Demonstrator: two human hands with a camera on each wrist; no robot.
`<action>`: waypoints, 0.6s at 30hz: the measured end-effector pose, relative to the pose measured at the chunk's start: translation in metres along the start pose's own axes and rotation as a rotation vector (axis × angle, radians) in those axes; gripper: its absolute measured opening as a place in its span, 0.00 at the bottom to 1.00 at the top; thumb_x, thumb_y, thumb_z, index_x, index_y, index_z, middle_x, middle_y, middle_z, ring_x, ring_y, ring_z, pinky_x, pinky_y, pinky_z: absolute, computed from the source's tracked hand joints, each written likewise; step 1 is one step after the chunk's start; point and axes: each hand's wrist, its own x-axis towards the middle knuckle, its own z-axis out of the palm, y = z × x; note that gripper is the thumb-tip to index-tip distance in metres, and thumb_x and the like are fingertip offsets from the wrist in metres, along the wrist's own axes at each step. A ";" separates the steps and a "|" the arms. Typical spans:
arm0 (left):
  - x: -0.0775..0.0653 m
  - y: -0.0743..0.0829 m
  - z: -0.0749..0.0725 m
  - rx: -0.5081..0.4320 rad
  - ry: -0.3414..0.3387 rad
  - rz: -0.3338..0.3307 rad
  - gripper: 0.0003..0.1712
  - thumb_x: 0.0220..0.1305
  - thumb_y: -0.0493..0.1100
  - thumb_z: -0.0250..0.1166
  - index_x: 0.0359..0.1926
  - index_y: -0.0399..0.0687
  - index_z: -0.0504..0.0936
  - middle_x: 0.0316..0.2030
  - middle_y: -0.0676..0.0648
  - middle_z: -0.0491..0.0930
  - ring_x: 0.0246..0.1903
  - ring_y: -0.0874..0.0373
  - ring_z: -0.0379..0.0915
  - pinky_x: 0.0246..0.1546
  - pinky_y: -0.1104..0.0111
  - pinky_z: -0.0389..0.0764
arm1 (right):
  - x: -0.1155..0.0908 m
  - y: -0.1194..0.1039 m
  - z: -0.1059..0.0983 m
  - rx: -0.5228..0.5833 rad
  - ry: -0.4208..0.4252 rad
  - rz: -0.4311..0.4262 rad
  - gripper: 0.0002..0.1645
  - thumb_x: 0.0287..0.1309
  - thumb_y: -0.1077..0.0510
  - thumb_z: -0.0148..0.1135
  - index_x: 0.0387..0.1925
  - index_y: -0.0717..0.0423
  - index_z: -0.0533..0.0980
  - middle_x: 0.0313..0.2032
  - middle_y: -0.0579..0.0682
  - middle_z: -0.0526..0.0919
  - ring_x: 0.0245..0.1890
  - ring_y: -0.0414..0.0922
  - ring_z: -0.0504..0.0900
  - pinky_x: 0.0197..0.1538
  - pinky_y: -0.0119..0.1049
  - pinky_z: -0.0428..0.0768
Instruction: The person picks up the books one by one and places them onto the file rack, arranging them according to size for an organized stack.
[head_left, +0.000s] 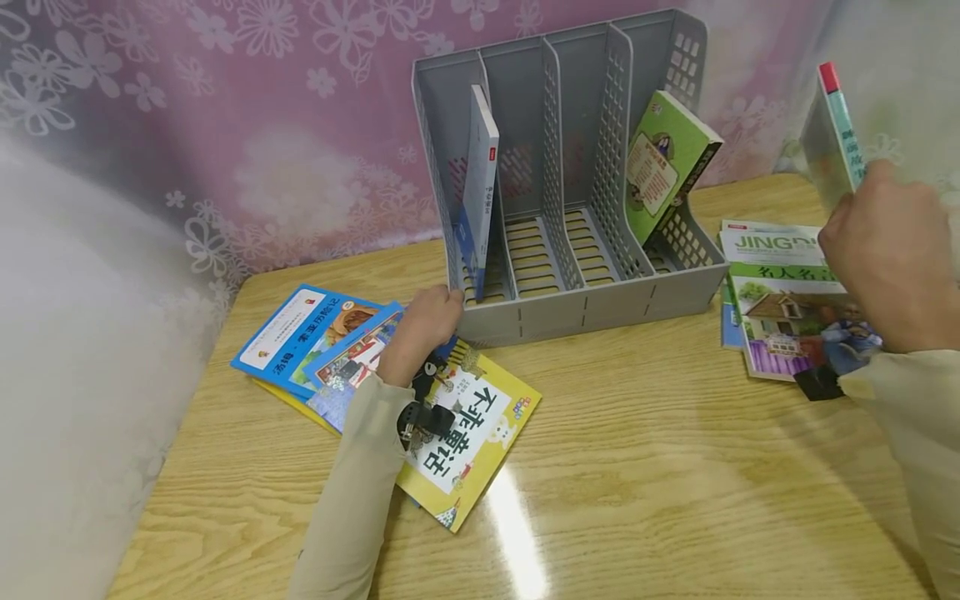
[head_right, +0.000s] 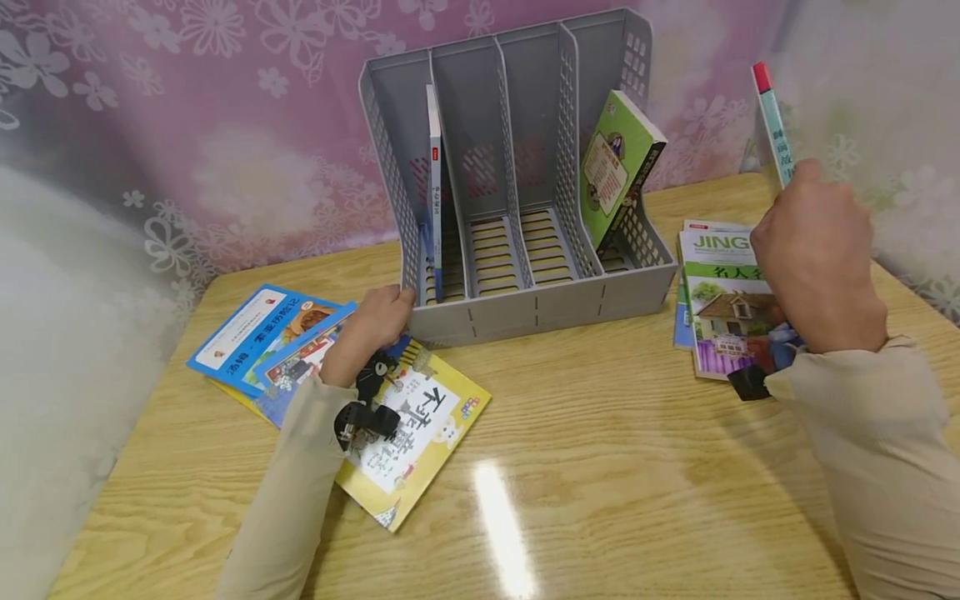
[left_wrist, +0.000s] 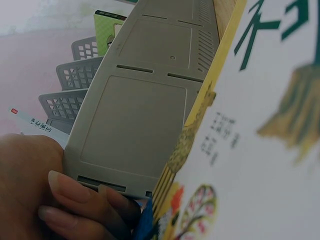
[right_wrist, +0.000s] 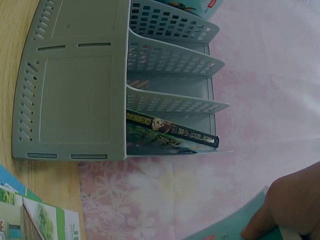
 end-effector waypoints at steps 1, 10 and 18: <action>0.000 0.000 0.000 0.000 0.000 0.000 0.27 0.76 0.52 0.33 0.31 0.42 0.72 0.17 0.46 0.69 0.15 0.54 0.61 0.25 0.60 0.69 | -0.001 -0.001 0.000 -0.001 0.016 -0.006 0.22 0.65 0.63 0.32 0.46 0.83 0.60 0.36 0.89 0.69 0.33 0.81 0.73 0.20 0.65 0.72; 0.000 -0.002 0.001 -0.023 0.008 0.040 0.27 0.77 0.50 0.34 0.28 0.41 0.71 0.17 0.45 0.68 0.14 0.54 0.59 0.26 0.60 0.69 | -0.007 -0.020 -0.003 0.095 0.034 0.040 0.28 0.69 0.57 0.32 0.62 0.76 0.57 0.46 0.87 0.68 0.43 0.80 0.71 0.35 0.70 0.73; 0.000 -0.002 0.001 -0.013 0.004 0.029 0.28 0.77 0.52 0.33 0.29 0.42 0.72 0.19 0.44 0.70 0.15 0.54 0.60 0.26 0.61 0.69 | -0.013 -0.032 0.002 0.232 0.193 -0.115 0.26 0.69 0.59 0.38 0.59 0.76 0.62 0.48 0.83 0.71 0.43 0.80 0.71 0.40 0.71 0.70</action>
